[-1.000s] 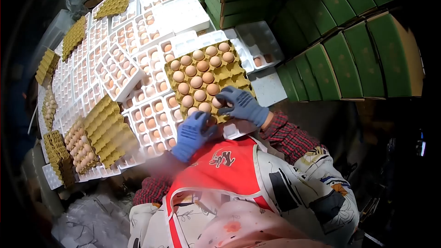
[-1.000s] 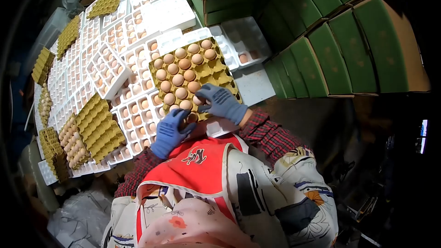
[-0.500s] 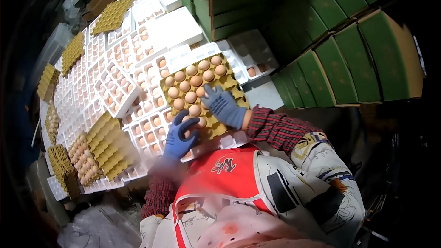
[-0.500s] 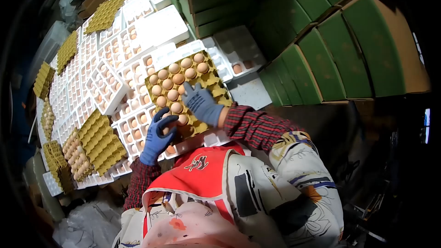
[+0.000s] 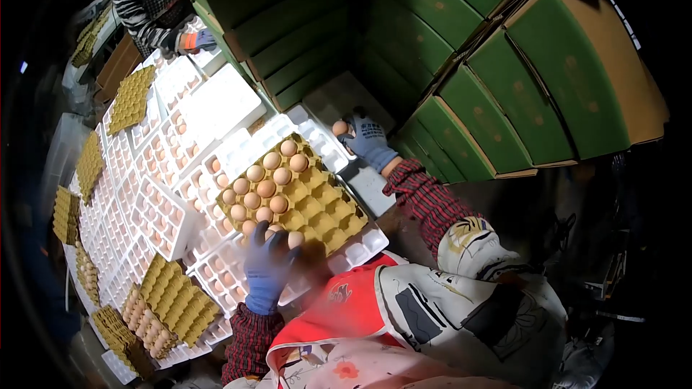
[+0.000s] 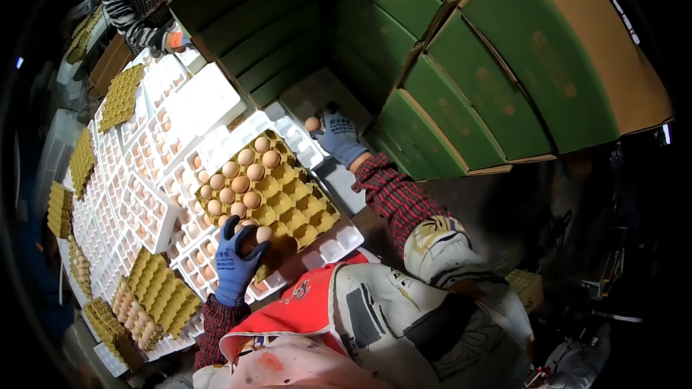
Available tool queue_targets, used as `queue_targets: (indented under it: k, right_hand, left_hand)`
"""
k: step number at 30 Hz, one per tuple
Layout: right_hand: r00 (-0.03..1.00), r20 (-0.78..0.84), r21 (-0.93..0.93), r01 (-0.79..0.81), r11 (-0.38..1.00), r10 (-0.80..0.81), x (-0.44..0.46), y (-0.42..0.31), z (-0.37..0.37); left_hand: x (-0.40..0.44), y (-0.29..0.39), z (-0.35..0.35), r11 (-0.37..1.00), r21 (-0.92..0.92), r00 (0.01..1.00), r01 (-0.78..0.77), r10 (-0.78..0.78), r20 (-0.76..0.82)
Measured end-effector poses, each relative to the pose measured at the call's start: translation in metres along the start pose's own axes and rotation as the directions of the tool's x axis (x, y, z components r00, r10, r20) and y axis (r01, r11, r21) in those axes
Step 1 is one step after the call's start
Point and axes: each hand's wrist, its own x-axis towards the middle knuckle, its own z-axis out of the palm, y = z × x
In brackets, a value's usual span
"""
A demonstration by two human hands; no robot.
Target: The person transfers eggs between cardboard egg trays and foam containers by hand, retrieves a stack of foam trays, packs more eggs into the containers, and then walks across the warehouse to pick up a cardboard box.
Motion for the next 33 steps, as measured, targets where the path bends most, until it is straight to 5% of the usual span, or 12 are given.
queue_targets:
  k: [1, 4, 5, 6, 8, 14, 16, 18, 21, 23, 30, 33]
  right_hand:
    - [0.988, 0.130, -0.039, -0.084, 0.996, 0.088, 0.019, 0.022, 0.011]
    - [0.996, 0.082, -0.184, 0.060, 0.981, -0.046, 0.034, 0.071, 0.054]
    - [0.987, -0.100, -0.210, 0.100, 0.973, -0.123, 0.015, 0.061, 0.043]
    - [0.988, -0.105, -0.206, 0.092, 0.974, -0.115, 0.016, 0.072, 0.046]
    - [0.996, -0.072, -0.373, 0.017, 0.927, -0.048, 0.016, 0.090, 0.052]
    - [0.981, 0.010, -0.350, -0.180, 0.920, 0.195, 0.010, 0.088, 0.067]
    - [0.985, 0.080, -0.240, -0.130, 0.962, 0.153, -0.024, 0.048, 0.030]
    - [0.993, -0.083, -0.199, 0.069, 0.978, -0.087, -0.065, 0.049, 0.026]
    - [0.967, -0.225, -0.105, 0.099, 0.990, -0.121, -0.098, 0.050, 0.015]
    - [0.981, -0.194, 0.111, 0.052, 0.992, -0.030, -0.113, 0.058, 0.016]
    - [0.979, -0.193, 0.165, 0.093, 0.982, -0.060, -0.116, 0.049, -0.013]
    - [0.982, -0.185, 0.395, 0.119, 0.911, -0.047, -0.104, 0.034, -0.025]
  left_hand:
    - [0.015, 0.011, -0.002, 0.998, -0.057, 1.000, -0.024, 0.025, 0.009]
    - [0.071, 0.048, 0.003, 0.985, -0.133, 0.994, -0.106, 0.108, 0.006]
    - [0.092, 0.055, 0.011, 0.977, -0.112, 0.984, -0.179, 0.179, -0.011]
    - [0.114, 0.059, 0.022, 0.964, -0.093, 0.968, -0.251, 0.249, -0.028]
    - [0.155, 0.074, 0.045, 0.957, -0.066, 0.959, -0.283, 0.282, -0.029]
    - [0.281, 0.085, 0.155, 0.952, 0.136, 0.961, -0.273, 0.277, -0.012]
    - [0.311, 0.070, 0.207, 0.912, 0.205, 0.933, -0.355, 0.360, 0.010]
    - [0.338, 0.044, 0.266, 0.882, 0.248, 0.915, -0.400, 0.399, 0.056]
    - [0.359, 0.034, 0.309, 0.823, 0.335, 0.889, -0.458, 0.430, 0.160]
    - [0.362, 0.044, 0.306, 0.807, 0.382, 0.893, -0.451, 0.406, 0.195]
    - [0.358, 0.059, 0.271, 0.786, 0.472, 0.916, -0.399, 0.322, 0.238]
    - [0.335, 0.065, 0.232, 0.771, 0.523, 0.928, -0.362, 0.245, 0.281]
